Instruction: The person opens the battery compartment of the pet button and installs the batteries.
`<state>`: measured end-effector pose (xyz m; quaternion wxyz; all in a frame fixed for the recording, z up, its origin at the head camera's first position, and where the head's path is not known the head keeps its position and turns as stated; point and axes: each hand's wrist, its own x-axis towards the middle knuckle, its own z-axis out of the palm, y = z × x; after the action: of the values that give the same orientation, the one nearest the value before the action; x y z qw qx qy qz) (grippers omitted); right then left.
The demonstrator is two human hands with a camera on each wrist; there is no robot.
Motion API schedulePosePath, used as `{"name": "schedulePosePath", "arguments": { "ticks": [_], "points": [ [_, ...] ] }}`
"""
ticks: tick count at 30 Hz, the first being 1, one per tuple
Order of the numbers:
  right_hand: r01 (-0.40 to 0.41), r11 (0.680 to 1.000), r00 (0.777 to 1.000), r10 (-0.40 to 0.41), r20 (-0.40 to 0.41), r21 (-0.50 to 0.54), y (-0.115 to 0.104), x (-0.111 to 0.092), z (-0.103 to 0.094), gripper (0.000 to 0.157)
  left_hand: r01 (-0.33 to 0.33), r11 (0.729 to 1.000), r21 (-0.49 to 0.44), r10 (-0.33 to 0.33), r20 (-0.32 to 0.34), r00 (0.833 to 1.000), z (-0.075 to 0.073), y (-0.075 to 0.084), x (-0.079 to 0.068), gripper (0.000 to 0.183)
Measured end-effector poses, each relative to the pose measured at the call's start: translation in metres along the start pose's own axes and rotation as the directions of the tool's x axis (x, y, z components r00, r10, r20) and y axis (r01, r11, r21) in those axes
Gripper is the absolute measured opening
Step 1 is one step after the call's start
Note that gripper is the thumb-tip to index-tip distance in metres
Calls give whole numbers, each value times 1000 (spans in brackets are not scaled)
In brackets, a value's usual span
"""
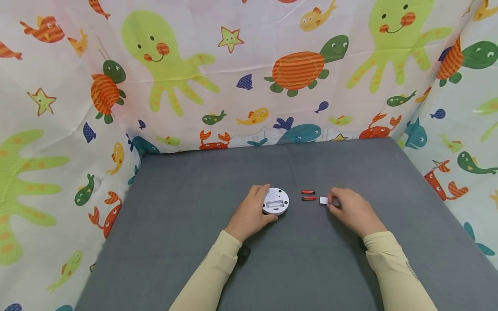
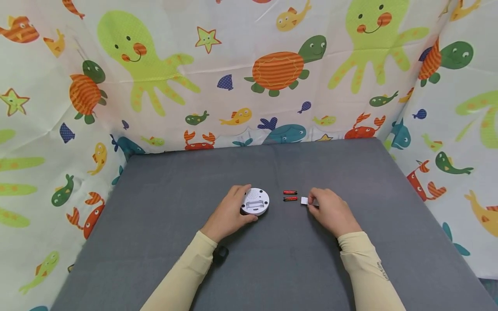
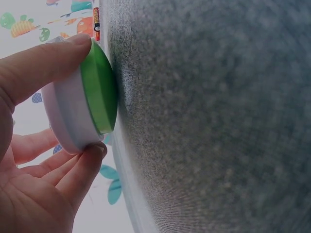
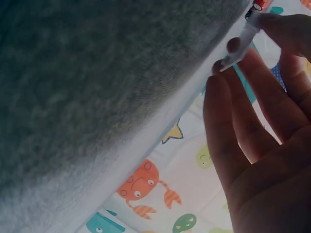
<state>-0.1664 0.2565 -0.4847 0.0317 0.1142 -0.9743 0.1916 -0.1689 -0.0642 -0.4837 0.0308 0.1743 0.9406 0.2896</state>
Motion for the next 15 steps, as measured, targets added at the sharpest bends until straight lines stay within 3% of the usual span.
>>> {"name": "schedulePosePath", "arguments": {
  "ticks": [9,15],
  "points": [
    [-18,1000,999,18,34,-4,5,3,-3,18,14,1000,0,-14,9,1000,1,-2,2,95],
    [-4,1000,1000,4,6,0,-2,15,-5,8,12,1000,1,-12,5,1000,1,-2,1,95]
  ]
}}
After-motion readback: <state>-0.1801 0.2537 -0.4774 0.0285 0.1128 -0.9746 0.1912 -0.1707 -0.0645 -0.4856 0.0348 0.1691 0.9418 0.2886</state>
